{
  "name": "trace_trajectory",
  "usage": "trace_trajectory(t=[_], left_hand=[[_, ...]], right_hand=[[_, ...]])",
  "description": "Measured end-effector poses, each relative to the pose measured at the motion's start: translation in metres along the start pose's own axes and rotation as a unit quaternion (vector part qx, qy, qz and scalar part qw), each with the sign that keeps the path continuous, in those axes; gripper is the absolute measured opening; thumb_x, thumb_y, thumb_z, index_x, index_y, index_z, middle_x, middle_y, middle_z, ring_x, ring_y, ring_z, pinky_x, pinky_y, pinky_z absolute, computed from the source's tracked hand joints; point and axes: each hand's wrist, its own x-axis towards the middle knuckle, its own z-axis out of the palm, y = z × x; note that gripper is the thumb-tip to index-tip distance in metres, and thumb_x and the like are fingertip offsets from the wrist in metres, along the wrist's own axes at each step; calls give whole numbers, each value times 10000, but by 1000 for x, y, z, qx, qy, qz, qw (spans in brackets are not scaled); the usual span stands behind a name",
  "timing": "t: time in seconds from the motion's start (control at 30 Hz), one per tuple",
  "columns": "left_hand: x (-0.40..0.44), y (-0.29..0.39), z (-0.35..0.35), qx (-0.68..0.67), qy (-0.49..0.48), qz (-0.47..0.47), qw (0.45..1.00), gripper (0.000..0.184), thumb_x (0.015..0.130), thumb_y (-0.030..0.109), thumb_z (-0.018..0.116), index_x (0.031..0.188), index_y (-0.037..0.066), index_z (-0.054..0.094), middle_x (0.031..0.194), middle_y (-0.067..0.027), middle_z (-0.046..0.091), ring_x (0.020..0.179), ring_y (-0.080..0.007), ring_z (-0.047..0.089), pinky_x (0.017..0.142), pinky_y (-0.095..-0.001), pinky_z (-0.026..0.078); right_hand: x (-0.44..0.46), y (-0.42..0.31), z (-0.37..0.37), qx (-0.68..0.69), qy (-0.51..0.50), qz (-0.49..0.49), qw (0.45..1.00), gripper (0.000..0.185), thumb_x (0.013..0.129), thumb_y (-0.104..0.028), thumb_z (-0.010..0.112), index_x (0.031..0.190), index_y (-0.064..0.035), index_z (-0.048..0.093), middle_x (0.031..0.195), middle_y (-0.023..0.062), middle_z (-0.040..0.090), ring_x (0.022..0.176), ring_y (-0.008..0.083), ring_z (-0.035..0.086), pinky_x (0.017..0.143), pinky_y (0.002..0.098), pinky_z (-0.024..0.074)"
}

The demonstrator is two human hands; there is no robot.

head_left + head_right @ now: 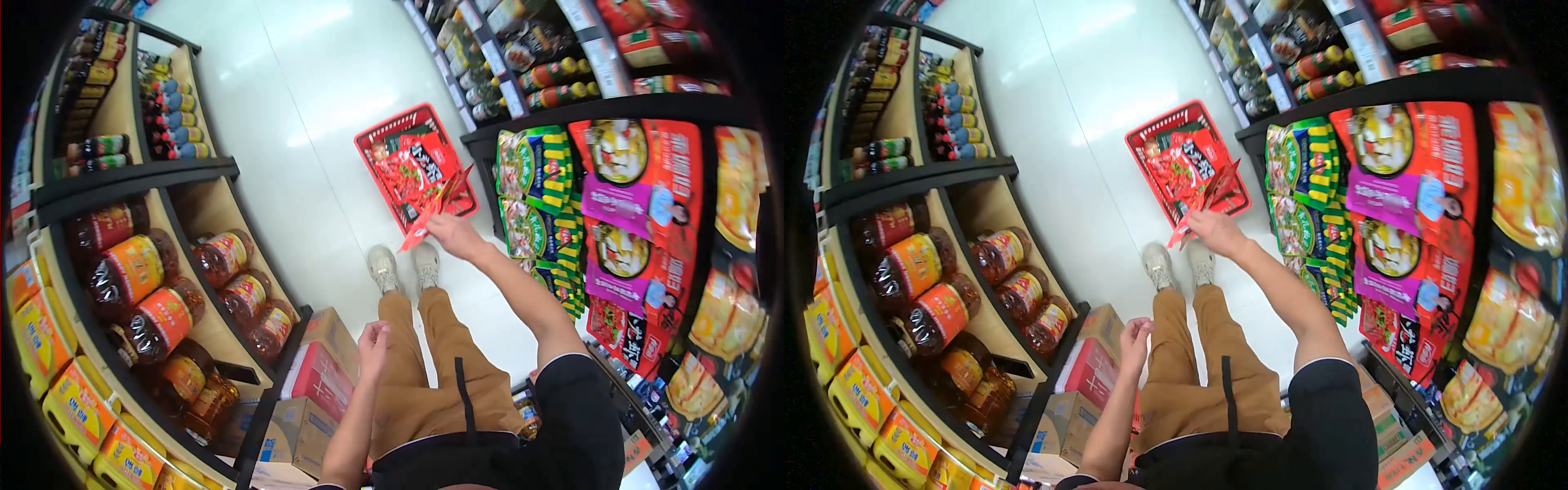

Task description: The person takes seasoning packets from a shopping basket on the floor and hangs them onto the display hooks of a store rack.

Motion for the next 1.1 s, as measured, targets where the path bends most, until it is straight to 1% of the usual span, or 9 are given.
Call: trace_trajectory(t=[0.1,0.37,0.43,0.6,0.8,0.93,0.97,1.07,1.1], left_hand=[[-9,23,-4,24,2,49,998,202,926,137,574,1033,-34,583,970,-90,655,906,-131,601,853,-269,468],[-37,20,-28,35,4,94,995,212,920,131,575,1041,-44,585,978,-102,660,891,-138,609,840,-270,477],[-42,12,-34,35,21,106,994,210,916,143,588,1023,-38,601,945,-99,665,885,-148,619,797,-266,483],[-56,5,-47,57,10,81,995,210,927,125,563,1041,-50,584,980,-110,659,895,-157,617,833,-289,487],[-55,8,-52,71,6,87,994,221,936,130,552,1049,-58,581,986,-118,660,908,-170,621,837,-300,494],[-58,24,-49,65,19,110,992,230,904,167,589,1012,-34,616,877,-75,669,821,-129,614,767,-270,488],[-58,29,-49,62,18,117,991,234,903,171,591,1014,-34,616,876,-74,669,821,-129,615,766,-271,488],[-57,35,-47,55,11,135,989,246,902,182,594,1019,-33,618,875,-72,669,825,-131,616,767,-277,488],[-57,39,-46,54,8,140,989,249,902,184,595,1021,-33,618,876,-73,669,827,-134,617,768,-279,488]], right_hand=[[12,-19,-23,-4,21,-14,1000,90,791,-111,584,852,-56,547,846,111,568,823,298,617,673,420,509],[41,10,-21,-140,-104,-12,985,103,816,-80,522,870,-17,582,820,154,628,750,321,668,637,431,533],[47,8,-31,-166,-107,0,980,103,818,-79,521,863,-14,586,838,161,629,751,321,668,639,427,534],[46,7,-45,-203,-98,35,974,131,817,-89,526,863,-1,611,905,180,655,777,307,687,651,425,552],[28,6,-60,-205,-80,48,974,121,846,-100,488,856,-9,567,866,177,634,761,326,669,635,427,535],[32,0,-76,-269,-76,40,959,177,856,-105,483,943,-4,600,815,125,667,694,249,689,579,375,543],[33,-2,-80,-272,-56,40,960,254,864,-109,475,1039,39,586,807,116,672,680,240,690,565,362,544],[37,-17,-105,-270,-57,40,960,316,872,-105,462,1115,72,559,828,120,679,676,243,689,569,362,546],[36,-22,-111,-256,-54,51,964,268,855,-96,477,1062,41,576,827,126,677,723,256,690,611,375,549]])
